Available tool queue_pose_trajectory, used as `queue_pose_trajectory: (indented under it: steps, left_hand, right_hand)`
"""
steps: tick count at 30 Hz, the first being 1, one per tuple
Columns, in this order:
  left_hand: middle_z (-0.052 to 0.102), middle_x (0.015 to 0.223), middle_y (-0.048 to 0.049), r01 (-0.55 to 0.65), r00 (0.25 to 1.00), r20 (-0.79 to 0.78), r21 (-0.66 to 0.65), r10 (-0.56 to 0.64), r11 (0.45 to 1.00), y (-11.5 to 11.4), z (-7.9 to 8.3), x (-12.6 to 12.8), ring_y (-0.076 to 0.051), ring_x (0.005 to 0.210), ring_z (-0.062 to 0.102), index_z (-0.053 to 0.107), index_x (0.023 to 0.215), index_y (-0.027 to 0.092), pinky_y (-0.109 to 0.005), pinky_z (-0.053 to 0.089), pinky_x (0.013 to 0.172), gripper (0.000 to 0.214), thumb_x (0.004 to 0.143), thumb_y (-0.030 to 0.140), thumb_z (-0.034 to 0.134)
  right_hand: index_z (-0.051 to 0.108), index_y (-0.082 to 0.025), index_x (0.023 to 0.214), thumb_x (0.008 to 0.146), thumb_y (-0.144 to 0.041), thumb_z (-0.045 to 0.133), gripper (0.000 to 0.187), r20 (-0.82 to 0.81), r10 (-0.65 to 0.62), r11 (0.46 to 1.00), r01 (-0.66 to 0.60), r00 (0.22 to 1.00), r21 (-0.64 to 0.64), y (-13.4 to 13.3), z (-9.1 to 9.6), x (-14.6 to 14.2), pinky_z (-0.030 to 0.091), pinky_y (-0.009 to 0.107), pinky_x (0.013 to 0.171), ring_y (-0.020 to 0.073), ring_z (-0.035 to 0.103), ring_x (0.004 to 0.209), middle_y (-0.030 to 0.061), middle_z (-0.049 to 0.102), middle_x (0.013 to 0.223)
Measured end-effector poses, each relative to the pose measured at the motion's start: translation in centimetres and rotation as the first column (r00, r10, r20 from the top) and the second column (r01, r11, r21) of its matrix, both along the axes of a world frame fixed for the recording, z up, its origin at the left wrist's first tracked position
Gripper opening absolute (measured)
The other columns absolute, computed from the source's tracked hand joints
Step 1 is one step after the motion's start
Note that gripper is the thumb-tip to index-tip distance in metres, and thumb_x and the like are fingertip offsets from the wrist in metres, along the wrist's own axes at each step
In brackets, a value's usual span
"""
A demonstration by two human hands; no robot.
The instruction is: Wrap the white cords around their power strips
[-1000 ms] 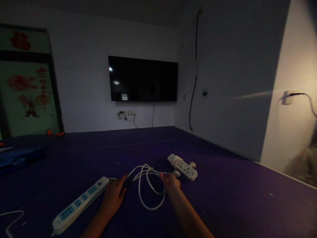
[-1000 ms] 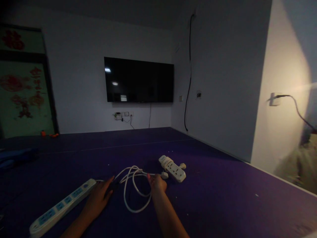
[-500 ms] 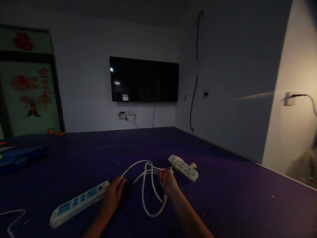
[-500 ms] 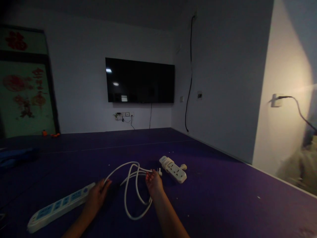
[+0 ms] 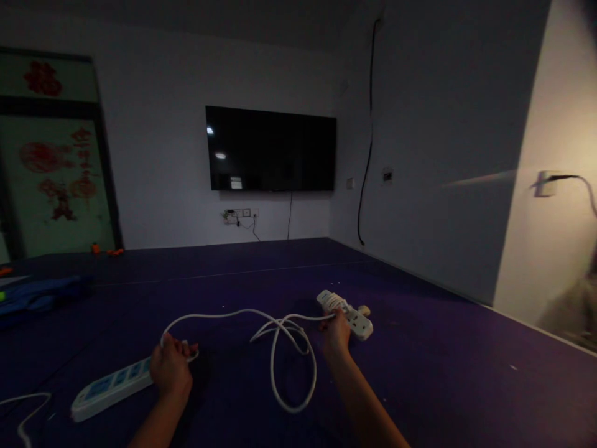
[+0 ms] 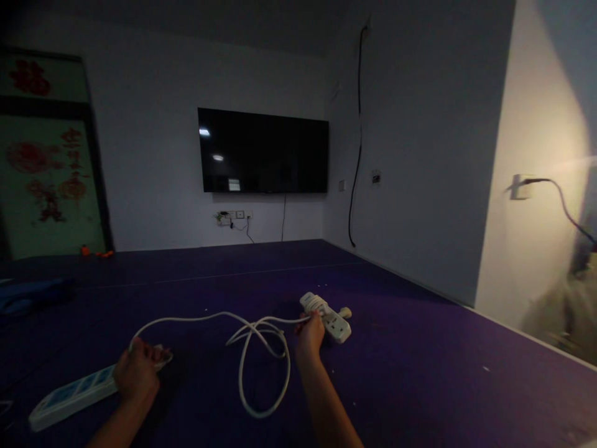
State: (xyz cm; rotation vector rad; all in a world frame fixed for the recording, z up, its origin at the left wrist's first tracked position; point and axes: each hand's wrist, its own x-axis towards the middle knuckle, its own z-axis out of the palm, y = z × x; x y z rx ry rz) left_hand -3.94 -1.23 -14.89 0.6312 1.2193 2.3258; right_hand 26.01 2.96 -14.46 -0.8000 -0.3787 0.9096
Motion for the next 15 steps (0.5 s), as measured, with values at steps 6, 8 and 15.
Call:
queue_pose_trajectory:
  steps: [6, 8, 15]
  left_hand:
    - [0.034, 0.037, 0.0114, -0.122, 0.992, 0.008, -0.048, 0.122, 0.991, 0.9, -0.6, -1.9, -0.006, 0.03, 0.038, 0.033, 0.051, 0.021, -0.026, 0.046, 0.039, 0.033, 0.07, 0.043, 0.048]
    - [0.035, 0.038, 0.011, -0.132, 0.991, -0.039, -0.067, 0.129, 0.989, 1.1, -0.8, -1.8, -0.007, 0.03, 0.038, 0.034, 0.051, 0.021, -0.027, 0.047, 0.039, 0.034, 0.069, 0.046, 0.047]
    - [0.049, 0.051, 0.0046, -0.196, 0.908, -0.403, -0.175, 0.111, 0.965, 0.5, -1.0, -1.2, -0.017, 0.045, 0.053, 0.053, 0.071, 0.019, -0.04, 0.051, 0.054, 0.028, 0.069, 0.046, 0.05]
  right_hand:
    - [0.048, -0.02, 0.071, 0.081, -0.042, 0.045, 0.024, 0.119, -0.211, 0.978, 0.209, 0.97, 0.025, -0.4, 0.3, 2.8, 0.036, 0.024, 0.039, 0.0116, 0.048, 0.036, -0.0064, 0.051, 0.043]
    - [0.051, -0.018, 0.076, 0.078, -0.043, 0.05, 0.025, 0.125, -0.191, 0.981, 0.186, 0.974, 0.048, -0.2, 0.3, 2.7, 0.042, 0.024, 0.044, 0.0133, 0.054, 0.041, -0.0044, 0.056, 0.048]
    - [0.056, -0.017, 0.074, 0.064, -0.037, 0.068, 0.025, 0.099, 0.149, 0.976, -0.162, 0.984, 0.146, 0.8, -0.7, -0.6, 0.053, 0.028, 0.06, 0.0176, 0.065, 0.06, -0.0002, 0.064, 0.059]
